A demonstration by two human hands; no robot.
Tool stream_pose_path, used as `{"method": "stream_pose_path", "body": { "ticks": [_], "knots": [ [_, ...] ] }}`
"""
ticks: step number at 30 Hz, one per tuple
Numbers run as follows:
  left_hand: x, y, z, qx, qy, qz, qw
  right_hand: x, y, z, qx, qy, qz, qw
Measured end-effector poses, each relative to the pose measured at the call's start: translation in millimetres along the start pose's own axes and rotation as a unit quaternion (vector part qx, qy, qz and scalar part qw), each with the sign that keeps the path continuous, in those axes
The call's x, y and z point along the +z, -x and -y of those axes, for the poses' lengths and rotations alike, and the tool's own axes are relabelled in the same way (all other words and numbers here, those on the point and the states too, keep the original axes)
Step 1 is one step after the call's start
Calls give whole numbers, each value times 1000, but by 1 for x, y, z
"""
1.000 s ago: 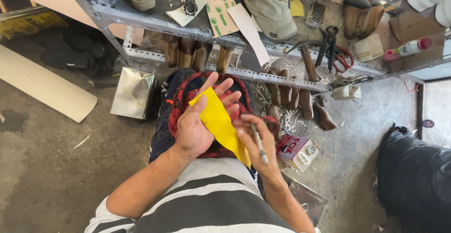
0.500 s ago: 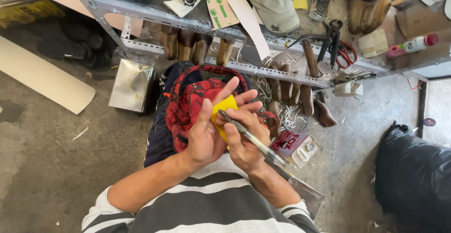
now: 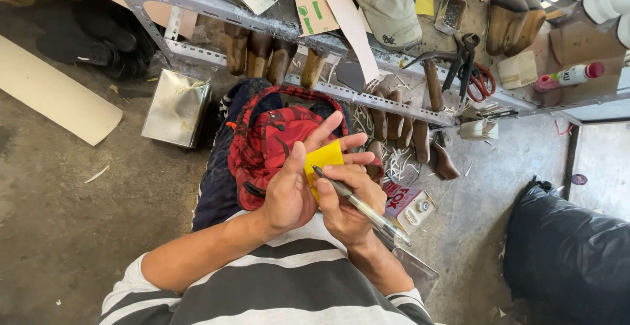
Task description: The person sits on the floor in a workshop, holding a white shoe and a pair of pliers. They then retrieve a red bag, take out a piece of paper, and write on it with a pen. The person also handles a yellow shoe part and a white curved piece, writing on them as well.
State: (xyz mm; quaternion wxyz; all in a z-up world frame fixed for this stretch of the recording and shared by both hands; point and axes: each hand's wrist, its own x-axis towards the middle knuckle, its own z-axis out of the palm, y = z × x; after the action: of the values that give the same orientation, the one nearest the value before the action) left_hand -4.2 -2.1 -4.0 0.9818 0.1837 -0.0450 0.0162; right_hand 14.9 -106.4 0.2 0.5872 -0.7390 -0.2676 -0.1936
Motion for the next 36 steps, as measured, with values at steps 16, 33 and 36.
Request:
{"method": "stream_pose_path", "body": {
  "ticks": [16,33,36],
  "knots": [
    [0,3,-1,-11,5,-15,1000,0,-1,2,13,16,2,1000],
    [6,4,-4,-3,1,-12,1000,3,-1,0,-9,31,9,999],
    [5,5,-3,0,16,-15,1000,3,0,-2,-11,14,9,1000]
  ]
}}
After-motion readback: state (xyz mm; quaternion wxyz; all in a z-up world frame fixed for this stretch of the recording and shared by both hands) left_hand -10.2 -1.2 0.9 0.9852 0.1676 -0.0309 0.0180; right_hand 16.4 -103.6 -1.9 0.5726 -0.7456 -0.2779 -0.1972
